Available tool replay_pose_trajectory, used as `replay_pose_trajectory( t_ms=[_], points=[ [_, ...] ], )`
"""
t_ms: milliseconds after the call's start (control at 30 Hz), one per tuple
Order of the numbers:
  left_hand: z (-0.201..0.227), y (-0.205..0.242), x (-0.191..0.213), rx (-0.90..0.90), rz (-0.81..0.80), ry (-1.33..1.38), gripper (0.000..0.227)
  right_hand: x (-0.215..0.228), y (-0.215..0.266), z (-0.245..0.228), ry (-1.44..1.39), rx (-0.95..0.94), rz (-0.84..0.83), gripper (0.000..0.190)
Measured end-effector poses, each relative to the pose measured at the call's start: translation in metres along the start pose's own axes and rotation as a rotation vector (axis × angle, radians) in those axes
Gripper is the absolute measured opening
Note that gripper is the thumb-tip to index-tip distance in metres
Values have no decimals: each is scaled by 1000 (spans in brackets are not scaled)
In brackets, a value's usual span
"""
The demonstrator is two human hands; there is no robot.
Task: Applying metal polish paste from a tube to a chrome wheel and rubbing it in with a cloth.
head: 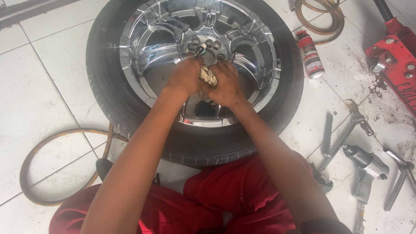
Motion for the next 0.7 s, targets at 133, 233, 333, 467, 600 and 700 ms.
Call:
replay_pose_trajectory(
  t_ms=[133, 233, 333, 467, 600, 700],
  points=[
    [-3, -2, -3, -31, 4, -3, 54, -6, 0, 7, -23, -19, -61, 39],
    [-3, -4, -6, -62, -3, 0, 56, -9, 2, 13, -33, 40, -48, 49],
    [-4, 1, -1, -43, -17, 25, 52, -18, 5, 20, -89, 61, -67, 44],
    [-2, 1, 3, -3, -10, 24, 51, -20, 1, 23, -63, -16, -92, 35],
    [-2, 2, 5, 14, -22, 25, 51, -15, 1, 20, -67, -31, -84, 37],
    [4, 3, 11, 36, -43, 29, 54, -14, 0, 15, -98, 5, -63, 46]
  ],
)
Point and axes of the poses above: each hand's wrist, its own y-axis away from the middle knuckle, its own x-axis out of the back of the hand, z = x × y, the point moved 8 cm from there along -y, towards the middle knuckle, and after that the axes turned 7 degrees about z, right-handed, at the moved point
